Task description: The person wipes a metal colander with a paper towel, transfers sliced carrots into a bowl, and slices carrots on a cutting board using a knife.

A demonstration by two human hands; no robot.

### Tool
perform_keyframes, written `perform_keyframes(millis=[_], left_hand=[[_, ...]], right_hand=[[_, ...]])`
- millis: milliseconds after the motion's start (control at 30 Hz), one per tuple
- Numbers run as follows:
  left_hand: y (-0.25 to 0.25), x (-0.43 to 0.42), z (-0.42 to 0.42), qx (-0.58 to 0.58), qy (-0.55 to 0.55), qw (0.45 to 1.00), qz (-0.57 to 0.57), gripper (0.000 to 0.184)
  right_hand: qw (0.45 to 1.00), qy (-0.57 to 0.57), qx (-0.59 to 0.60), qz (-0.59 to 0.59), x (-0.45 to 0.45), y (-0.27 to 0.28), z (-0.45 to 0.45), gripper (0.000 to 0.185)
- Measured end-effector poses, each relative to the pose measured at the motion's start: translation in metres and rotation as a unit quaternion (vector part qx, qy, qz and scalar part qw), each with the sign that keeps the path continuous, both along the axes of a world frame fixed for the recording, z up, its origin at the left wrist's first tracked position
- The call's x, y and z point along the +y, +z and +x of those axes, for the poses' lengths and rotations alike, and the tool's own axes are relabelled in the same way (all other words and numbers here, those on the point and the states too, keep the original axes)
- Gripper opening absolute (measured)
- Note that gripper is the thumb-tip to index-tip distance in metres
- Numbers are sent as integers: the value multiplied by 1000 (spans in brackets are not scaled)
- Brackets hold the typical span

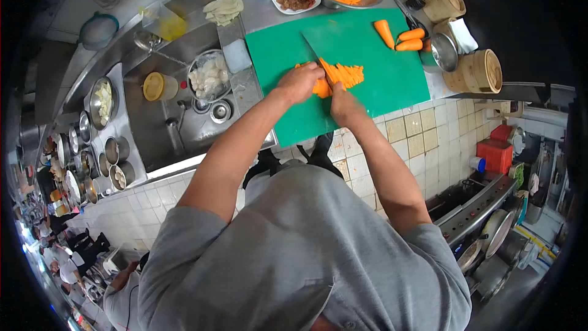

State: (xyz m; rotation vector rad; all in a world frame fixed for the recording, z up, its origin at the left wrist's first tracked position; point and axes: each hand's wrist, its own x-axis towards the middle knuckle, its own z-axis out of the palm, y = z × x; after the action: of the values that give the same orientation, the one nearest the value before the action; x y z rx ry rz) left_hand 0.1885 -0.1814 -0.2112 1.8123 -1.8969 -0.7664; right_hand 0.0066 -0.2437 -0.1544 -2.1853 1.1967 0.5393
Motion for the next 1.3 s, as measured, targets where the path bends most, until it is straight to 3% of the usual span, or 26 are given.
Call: perform_keyframes(millis=[100, 233, 333, 500, 633, 800, 967, 1067, 1167, 1300], left_hand=[[1, -5, 2, 12, 19, 1000, -12, 23], [2, -6, 4, 25, 27, 999, 20, 23], [4, -10, 7, 23, 28, 998, 45, 22], [1, -7, 7, 49, 39, 998, 13, 19], [-1, -6, 7, 43, 35, 998, -3, 20], [0, -6, 6, 56, 39, 998, -14, 20], [-2, -9, 10, 64, 28, 997, -28, 20], [-1, -6, 4, 42, 32, 999, 8, 17], [-6, -1, 4, 63, 46, 995, -58, 14], [-6, -3, 5, 78, 44, 995, -52, 12]], right_hand=[[999, 21, 30, 20, 17, 31, -20, 30], [1000, -14, 25, 1, 24, -13, -27, 30], [1000, 5, -30, 2, 8, -16, -14, 29], [999, 10, 33, 7, 25, 23, -23, 28], [1000, -20, 1, -20, 14, -16, -3, 29], [1000, 13, -4, -13, 23, 18, -21, 27], [999, -29, -31, -27, 22, -26, -11, 27], [1000, -12, -28, -1, 7, -9, 1, 27], [1000, 9, 15, 10, 26, 22, -15, 25], [999, -49, -16, -7, 26, -25, -10, 27]])
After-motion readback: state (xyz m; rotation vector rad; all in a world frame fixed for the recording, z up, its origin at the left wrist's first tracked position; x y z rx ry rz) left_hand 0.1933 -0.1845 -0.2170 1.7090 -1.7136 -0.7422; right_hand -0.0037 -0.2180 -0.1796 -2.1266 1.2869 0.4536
